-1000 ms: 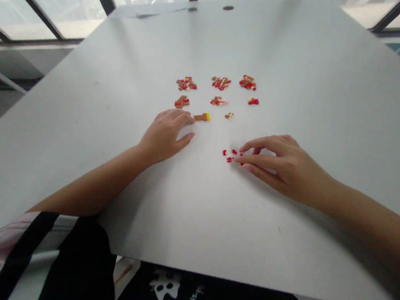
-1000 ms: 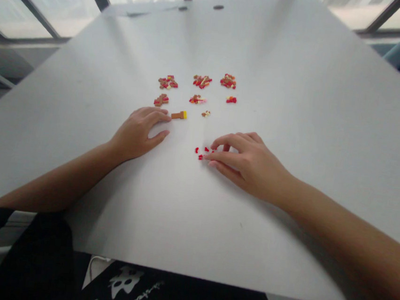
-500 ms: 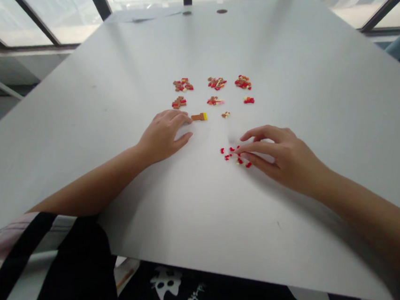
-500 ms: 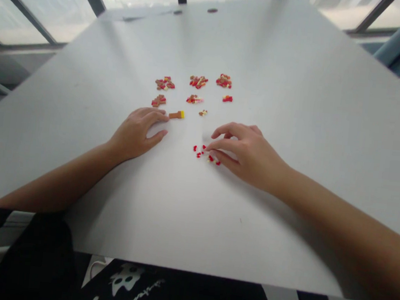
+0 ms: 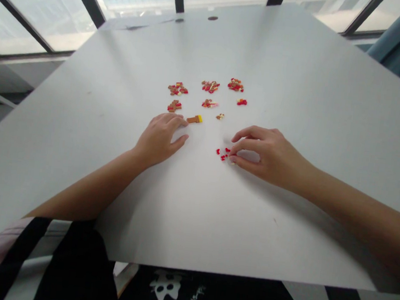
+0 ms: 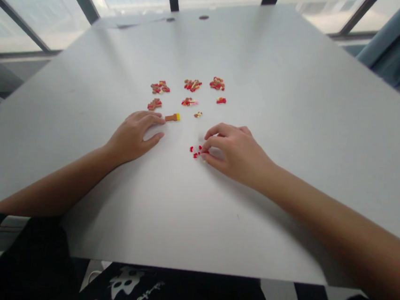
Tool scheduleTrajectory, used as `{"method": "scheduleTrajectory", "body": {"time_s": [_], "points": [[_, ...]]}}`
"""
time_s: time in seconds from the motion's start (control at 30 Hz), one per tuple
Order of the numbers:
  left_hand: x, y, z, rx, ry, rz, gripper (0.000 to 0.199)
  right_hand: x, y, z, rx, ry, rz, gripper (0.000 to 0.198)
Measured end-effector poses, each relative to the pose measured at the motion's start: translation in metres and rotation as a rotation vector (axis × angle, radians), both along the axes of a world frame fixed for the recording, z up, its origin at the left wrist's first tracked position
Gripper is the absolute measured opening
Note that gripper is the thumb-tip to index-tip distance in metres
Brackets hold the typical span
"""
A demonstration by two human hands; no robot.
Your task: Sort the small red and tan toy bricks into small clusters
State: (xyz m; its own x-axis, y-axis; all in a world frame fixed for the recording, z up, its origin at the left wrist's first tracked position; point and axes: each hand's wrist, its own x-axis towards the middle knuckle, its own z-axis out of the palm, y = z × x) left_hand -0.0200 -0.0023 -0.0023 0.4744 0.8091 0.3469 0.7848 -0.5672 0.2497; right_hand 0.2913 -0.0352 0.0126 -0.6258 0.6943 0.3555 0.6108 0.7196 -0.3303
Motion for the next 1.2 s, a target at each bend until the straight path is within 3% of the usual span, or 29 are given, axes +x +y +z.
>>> {"method": "scheduleTrajectory", "body": {"time_s": [0.6, 1.2], "points": [[0.000, 0.000, 0.000, -0.008, 0.020, 0.010, 0.025, 0.000, 0.000, 0.004, -0.029, 0.071, -0.018, 0.016], [0.000, -0.001, 0.001, -0.012, 0.023, 0.005, 0.025, 0.017, 0.007, 0.006, -0.102, 0.011, -0.027, 0.020]]}}
